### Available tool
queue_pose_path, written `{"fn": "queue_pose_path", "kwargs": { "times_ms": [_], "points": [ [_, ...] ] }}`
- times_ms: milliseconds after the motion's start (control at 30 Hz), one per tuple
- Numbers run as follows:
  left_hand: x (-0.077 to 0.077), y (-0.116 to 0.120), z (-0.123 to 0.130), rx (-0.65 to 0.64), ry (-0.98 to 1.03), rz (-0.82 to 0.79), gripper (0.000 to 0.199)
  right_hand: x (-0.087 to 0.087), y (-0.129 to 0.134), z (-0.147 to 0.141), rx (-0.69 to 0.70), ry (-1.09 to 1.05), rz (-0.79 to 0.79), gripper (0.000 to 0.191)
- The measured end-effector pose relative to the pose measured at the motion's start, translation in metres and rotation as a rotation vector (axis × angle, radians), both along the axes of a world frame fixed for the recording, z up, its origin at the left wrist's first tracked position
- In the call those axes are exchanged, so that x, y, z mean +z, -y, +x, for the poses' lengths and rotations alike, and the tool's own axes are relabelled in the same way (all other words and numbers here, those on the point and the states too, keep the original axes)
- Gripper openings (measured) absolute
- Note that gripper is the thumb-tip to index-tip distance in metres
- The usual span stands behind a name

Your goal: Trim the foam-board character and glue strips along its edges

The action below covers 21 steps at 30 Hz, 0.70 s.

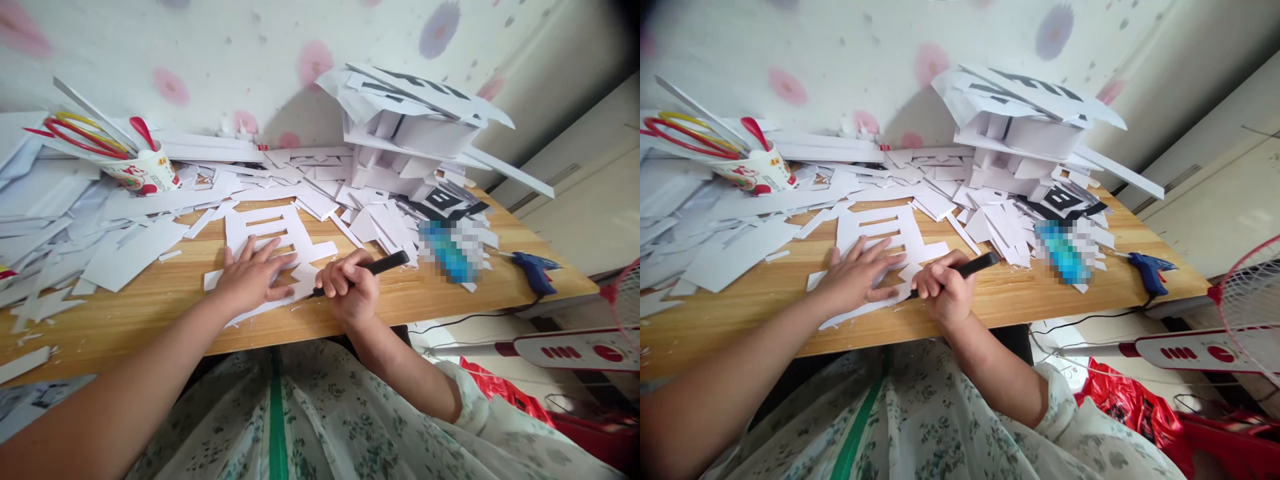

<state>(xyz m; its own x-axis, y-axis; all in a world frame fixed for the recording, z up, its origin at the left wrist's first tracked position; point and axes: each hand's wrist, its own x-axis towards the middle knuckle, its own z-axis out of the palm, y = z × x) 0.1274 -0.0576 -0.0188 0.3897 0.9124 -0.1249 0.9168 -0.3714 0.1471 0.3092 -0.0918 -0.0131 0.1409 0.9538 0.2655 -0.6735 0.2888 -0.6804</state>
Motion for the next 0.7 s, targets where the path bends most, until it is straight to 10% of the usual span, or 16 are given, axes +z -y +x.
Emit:
{"fn": "queue_pose_path", "kwargs": {
  "times_ms": [700],
  "points": [
    [-0.003, 0.0, -0.001, 0.011, -0.02, -0.018, 0.07, -0.007, -0.003, -0.004, 0.056, 0.07, -0.013, 0.014]
  ]
}}
